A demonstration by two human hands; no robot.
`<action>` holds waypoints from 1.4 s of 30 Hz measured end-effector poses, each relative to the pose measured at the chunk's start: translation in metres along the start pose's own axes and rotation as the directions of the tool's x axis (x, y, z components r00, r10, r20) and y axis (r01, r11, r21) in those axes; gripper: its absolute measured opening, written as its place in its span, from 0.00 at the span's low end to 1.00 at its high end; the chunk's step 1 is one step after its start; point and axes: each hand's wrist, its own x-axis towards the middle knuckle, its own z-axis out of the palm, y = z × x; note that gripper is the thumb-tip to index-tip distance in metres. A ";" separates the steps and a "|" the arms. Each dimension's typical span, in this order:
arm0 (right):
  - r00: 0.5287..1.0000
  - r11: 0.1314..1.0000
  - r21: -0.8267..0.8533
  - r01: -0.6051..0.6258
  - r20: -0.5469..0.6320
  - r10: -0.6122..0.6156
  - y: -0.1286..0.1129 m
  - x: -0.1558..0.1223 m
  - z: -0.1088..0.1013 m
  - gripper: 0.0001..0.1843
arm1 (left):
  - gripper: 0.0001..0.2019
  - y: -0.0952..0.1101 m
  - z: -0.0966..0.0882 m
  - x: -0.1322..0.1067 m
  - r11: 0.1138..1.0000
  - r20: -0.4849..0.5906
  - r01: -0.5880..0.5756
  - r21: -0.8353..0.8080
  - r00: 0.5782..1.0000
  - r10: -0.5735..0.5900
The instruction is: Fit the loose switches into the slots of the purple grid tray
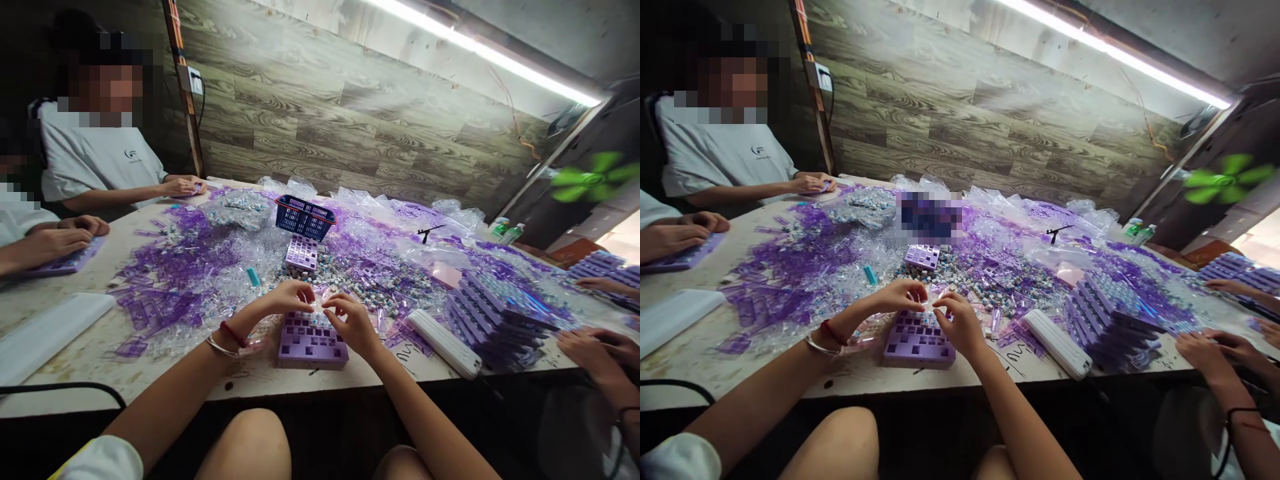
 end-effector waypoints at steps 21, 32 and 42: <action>0.991 0.995 -0.067 0.077 0.119 -0.069 0.002 -0.005 0.008 0.09 | 0.08 0.002 0.010 -0.001 0.956 0.104 -0.233 0.176 0.971 0.217; 0.988 0.989 -0.107 0.102 0.125 -0.088 -0.003 -0.003 0.007 0.08 | 0.06 -0.001 0.013 -0.001 0.947 0.094 -0.239 0.215 0.970 0.223; 0.973 0.968 -0.238 0.081 0.231 -0.025 -0.014 0.001 0.006 0.08 | 0.02 0.013 0.008 -0.006 0.854 0.183 -0.358 0.377 0.933 0.310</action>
